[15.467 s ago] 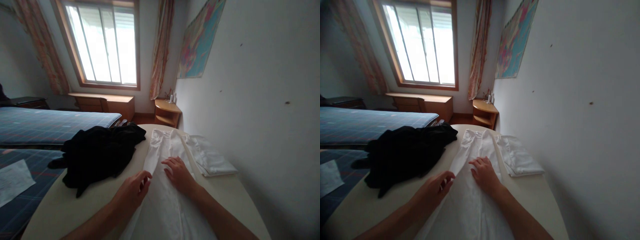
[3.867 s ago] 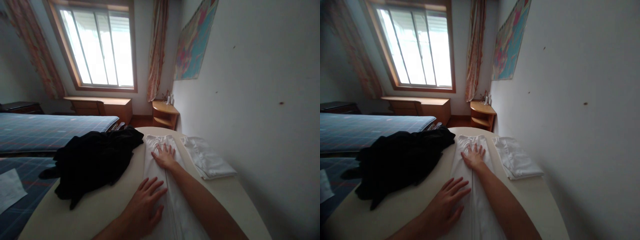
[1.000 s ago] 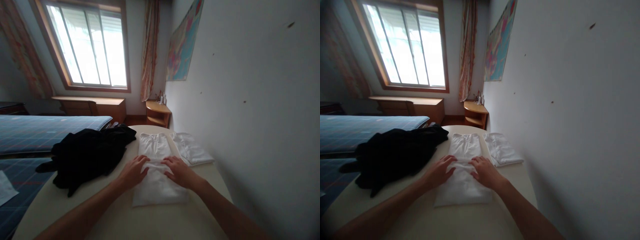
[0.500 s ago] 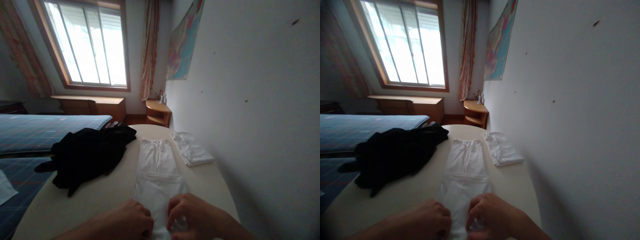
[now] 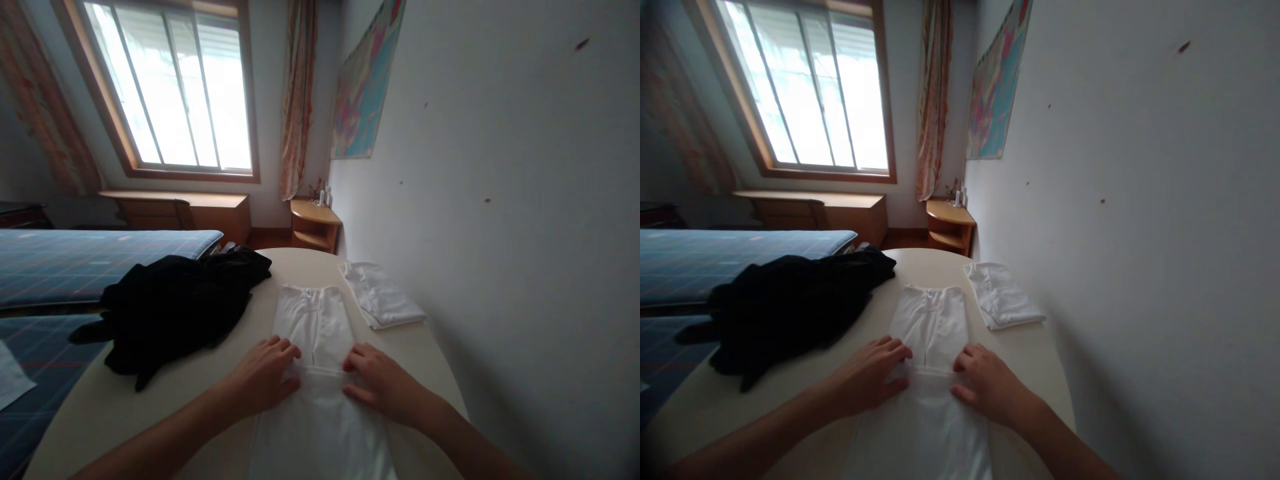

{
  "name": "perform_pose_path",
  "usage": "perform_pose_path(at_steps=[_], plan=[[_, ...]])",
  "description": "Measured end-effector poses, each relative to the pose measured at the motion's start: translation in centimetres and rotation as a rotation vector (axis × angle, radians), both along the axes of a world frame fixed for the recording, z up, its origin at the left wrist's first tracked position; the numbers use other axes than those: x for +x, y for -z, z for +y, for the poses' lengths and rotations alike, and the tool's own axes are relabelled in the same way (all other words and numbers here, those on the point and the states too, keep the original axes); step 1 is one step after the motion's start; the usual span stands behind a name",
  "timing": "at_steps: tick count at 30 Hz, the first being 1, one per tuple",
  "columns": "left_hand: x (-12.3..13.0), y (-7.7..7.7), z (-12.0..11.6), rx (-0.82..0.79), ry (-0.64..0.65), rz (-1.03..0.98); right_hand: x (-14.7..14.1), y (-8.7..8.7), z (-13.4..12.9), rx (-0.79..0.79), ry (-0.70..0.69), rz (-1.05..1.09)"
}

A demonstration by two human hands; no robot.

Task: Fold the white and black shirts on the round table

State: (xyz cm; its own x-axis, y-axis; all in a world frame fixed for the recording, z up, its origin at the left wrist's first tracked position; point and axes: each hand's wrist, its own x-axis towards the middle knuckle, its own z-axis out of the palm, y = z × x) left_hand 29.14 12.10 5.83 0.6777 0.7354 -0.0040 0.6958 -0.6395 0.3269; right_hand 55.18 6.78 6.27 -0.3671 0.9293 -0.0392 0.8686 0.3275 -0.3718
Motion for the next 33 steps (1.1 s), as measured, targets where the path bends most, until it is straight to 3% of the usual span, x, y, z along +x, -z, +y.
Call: perform_pose_path(at_steps=[6,12,17,21,24,26,28,33], plan=[[-0.6,0.6,-0.1,-0.08,0.03,-0.062,-0.6,-0.5,-0.3,-0.05,-0.022,0.01],[-1.2,0.6,-0.3,-0.189,0.035,-0.113,-0.7,-0.1,0.2,-0.068,-0.036,0.176],[-1.6,-2.2,1.7,-0.215,-0.019,-0.23,0.4,-1.5,2.5,-0.087,-0.053,0.289],[-1.4,-5.2,5.7,-0.16,-0.047,-0.308,1.4,-4.4,6.5,0.038,0.001,0.319],[-0.5,-6.3,9.5,-0.028,-0.049,-0.37,1.8,-5.4,10.4,0.194,0.024,0.351],[0.2,-5.9,11.8,0.089,-0.093,-0.335,2.0,-4.7,13.2,0.271,0.022,0.386],[0.8,-4.4,13.7,0.163,-0.166,-0.256,2.1,-2.9,15.6,0.292,0.021,0.398],[1.1,1.5,15.9,0.168,-0.254,-0.149,2.1,3.7,18.4,0.22,0.088,0.329]])
